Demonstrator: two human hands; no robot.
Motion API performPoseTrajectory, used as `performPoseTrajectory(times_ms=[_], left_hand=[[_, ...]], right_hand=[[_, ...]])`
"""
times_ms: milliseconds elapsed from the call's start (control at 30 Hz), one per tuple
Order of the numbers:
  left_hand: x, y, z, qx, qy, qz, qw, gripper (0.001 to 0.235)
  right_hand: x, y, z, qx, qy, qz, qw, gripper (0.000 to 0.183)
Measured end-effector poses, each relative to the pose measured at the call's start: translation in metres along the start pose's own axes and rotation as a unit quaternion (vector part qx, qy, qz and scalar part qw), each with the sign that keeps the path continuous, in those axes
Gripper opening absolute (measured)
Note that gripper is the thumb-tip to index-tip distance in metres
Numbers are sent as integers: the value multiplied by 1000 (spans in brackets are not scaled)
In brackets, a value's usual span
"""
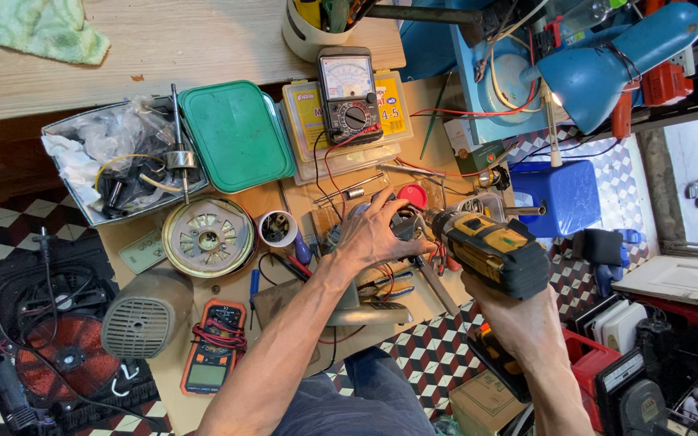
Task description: The person disassembles and reassembles a small electrical motor on a cluttered workbench. They use a screwdriver to remove screws, a power drill to tighten fasteners, and a multimeter to test electrical connections. The person also wipes parts with a cloth and applies liquid from a bottle.
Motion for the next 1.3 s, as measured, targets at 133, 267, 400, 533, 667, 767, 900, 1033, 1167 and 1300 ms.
performPoseTrajectory(times_ms=[133, 267, 400, 533, 667, 767, 900, 1033, 1167, 1300], left_hand=[[1, 0, 0, 2, -6, 9, 1000, 111], [0, -1, -1, -37, 0, 6, 999, 106], [0, -1, -1, -13, 5, -3, 1000, 109], [0, -3, -2, -5, 0, 6, 1000, 111], [-1, -10, -7, -23, -1, 14, 1000, 111], [-2, -8, -10, -30, 1, -8, 1000, 116], [2, -4, -1, 18, -8, 20, 1000, 97], [-4, 24, 8, -48, 27, -87, 995, 95], [-2, 25, 9, 32, -24, -29, 999, 84], [0, 37, 8, 42, -29, -58, 997, 73]], right_hand=[[-2, -2, -2, -22, -3, 2, 1000, 35], [0, -4, 3, -24, 21, 32, 999, 36], [1, -2, 2, -22, 4, 9, 1000, 35], [1, 1, -2, -30, 4, -3, 1000, 35], [-1, 4, -5, -31, 17, 32, 999, 36], [1, -6, -3, 20, 28, 88, 996, 36], [1, -23, 0, -49, -10, 80, 996, 44], [-5, -26, 6, -15, -39, 114, 993, 65], [-14, -33, 6, -3, -26, 148, 989, 48], [-15, -39, 10, 12, -32, 134, 990, 58]])
Point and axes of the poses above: each hand's wrist, its own x-axis away from the middle knuckle, its own z-axis out of the back of the hand, y = z × x, the point moved 6 cm from there along -x, towards the middle knuckle, and after that the axes turned 8 degrees about x, right-handed, at the moved point
